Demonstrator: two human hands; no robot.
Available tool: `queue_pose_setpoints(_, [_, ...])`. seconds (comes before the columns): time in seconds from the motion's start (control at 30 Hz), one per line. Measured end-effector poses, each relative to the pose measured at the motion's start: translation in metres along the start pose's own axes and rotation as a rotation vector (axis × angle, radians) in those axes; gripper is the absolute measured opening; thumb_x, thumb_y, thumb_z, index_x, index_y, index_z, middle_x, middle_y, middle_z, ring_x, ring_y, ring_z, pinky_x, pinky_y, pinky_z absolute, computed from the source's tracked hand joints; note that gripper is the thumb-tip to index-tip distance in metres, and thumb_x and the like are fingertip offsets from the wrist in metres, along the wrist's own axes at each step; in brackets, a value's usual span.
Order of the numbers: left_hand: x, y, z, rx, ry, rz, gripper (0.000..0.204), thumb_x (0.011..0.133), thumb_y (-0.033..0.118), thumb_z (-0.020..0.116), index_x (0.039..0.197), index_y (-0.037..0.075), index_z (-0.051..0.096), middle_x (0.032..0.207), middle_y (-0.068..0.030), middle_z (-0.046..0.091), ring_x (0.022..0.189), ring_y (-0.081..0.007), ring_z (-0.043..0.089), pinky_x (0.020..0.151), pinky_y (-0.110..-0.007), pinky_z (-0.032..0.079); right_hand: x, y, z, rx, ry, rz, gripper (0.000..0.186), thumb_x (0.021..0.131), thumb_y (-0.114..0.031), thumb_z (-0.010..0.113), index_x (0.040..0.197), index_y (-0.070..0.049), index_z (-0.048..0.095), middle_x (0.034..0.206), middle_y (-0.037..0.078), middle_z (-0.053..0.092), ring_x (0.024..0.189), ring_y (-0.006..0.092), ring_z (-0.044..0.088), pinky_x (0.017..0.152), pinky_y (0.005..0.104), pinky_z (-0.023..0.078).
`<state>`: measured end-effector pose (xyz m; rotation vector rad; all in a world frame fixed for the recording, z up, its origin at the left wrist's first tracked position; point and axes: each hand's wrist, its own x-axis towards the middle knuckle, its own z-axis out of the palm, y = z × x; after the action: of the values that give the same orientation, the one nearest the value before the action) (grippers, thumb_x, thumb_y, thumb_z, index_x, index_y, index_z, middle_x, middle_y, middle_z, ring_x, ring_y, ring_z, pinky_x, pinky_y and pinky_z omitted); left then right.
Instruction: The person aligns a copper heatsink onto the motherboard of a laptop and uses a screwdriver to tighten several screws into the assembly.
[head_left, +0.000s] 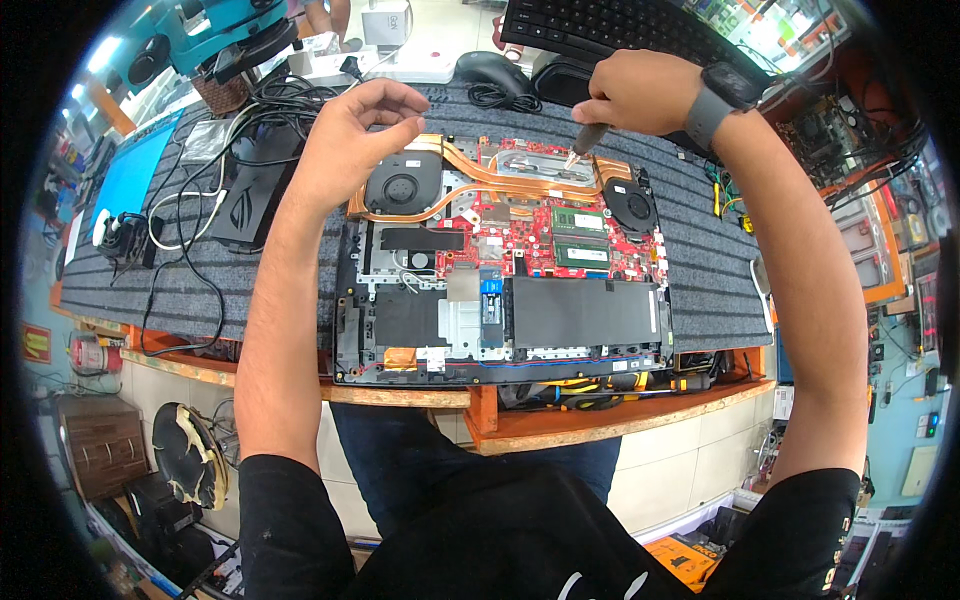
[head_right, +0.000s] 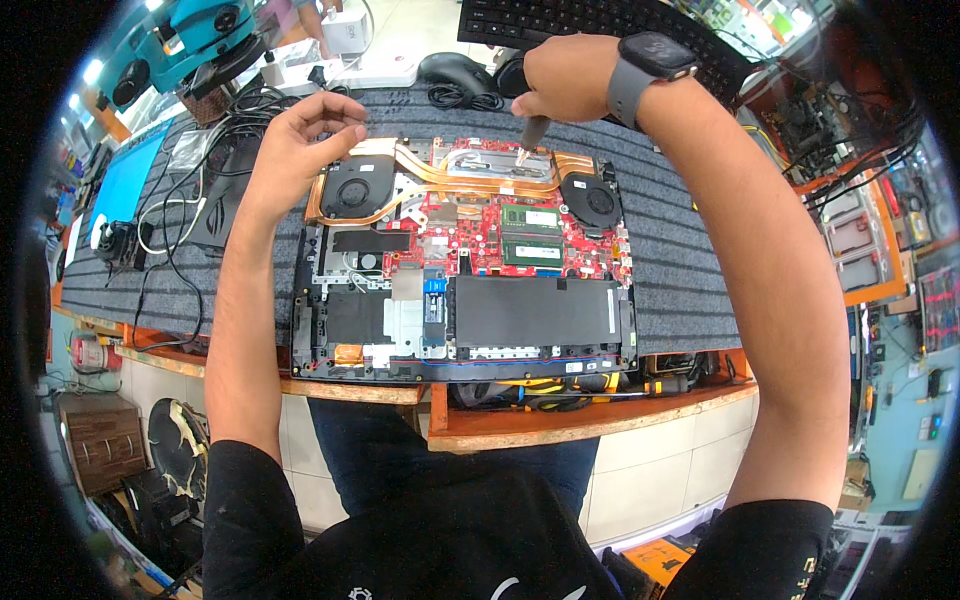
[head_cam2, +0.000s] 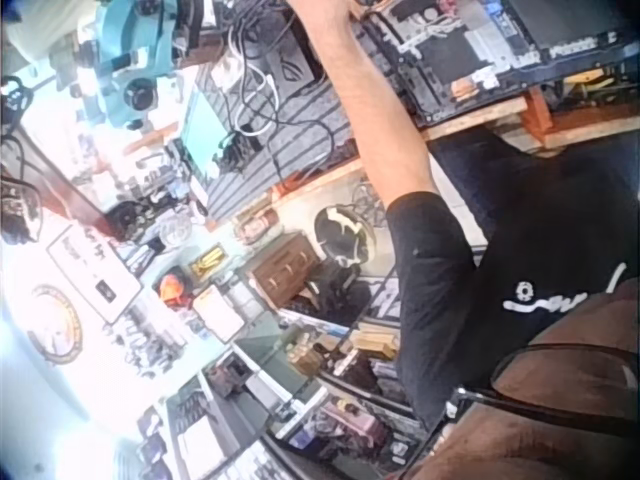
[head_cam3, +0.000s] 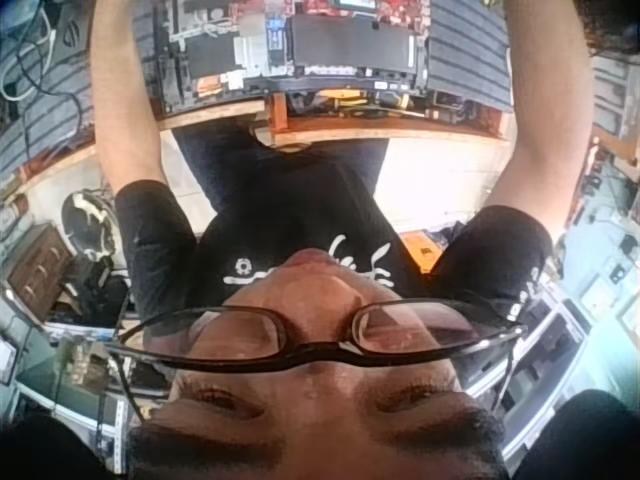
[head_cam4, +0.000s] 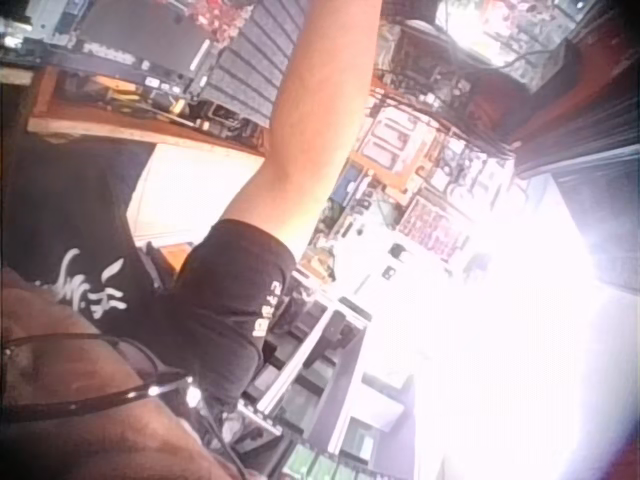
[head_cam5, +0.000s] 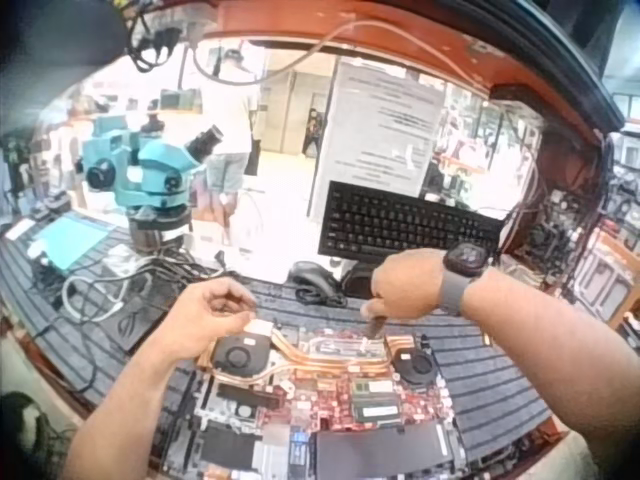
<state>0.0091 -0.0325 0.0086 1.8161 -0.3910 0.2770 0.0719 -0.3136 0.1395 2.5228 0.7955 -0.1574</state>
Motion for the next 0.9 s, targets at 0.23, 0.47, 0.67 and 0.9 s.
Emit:
queue_pose_setpoints(0.23, [-0.004,0.005,0.000,-0.108,-0.016,-0.105,0.021,0.092,0.013,0.071,0.109,0.002,0.067,0.096,-0.0016,0.069,0.088,-0.0064,0.063,0.071,-0.022,0.049,-0.004,0.017,0.007,0.236,0.084,-0.271,0.027,0.089,-0.031,0.072,0.098,-0.006,0.069,0.091,0.012,0.071,0.086,0.0310,0.067,0.075,0.0420,0.051])
queue_pose_setpoints(0.47, [-0.004,0.002,0.003,-0.029,0.017,-0.017,0.022,0.092,0.014,0.072,0.110,0.002,0.068,0.097,-0.0015,0.069,0.089,-0.0066,0.063,0.072,-0.023,0.050,-0.002,0.016,0.012,0.208,0.177,-0.277,0.027,0.088,-0.033,0.073,0.093,-0.006,0.072,0.082,0.011,0.070,0.081,0.0278,0.068,0.072,0.0406,0.051])
queue_pose_setpoints(0.67, [-0.005,0.003,0.004,-0.125,0.020,-0.135,0.024,0.093,0.015,0.070,0.112,0.002,0.068,0.099,-0.0024,0.069,0.090,-0.0079,0.064,0.074,-0.024,0.052,0.000,-0.003,-0.004,0.126,-0.101,0.046,0.030,0.088,-0.033,0.073,0.089,-0.004,0.071,0.078,0.012,0.068,0.078,0.0271,0.066,0.070,0.0399,0.050])
queue_pose_setpoints(0.9, [-0.005,-0.001,0.009,-0.017,0.010,-0.025,0.024,0.092,0.014,0.070,0.113,0.002,0.069,0.097,-0.0024,0.069,0.088,-0.0083,0.063,0.076,-0.025,0.053,-0.007,0.017,0.010,0.207,0.115,-0.229,0.037,0.092,-0.040,0.069,0.087,-0.003,0.072,0.078,0.014,0.069,0.075,0.0278,0.067,0.070,0.0395,0.051])
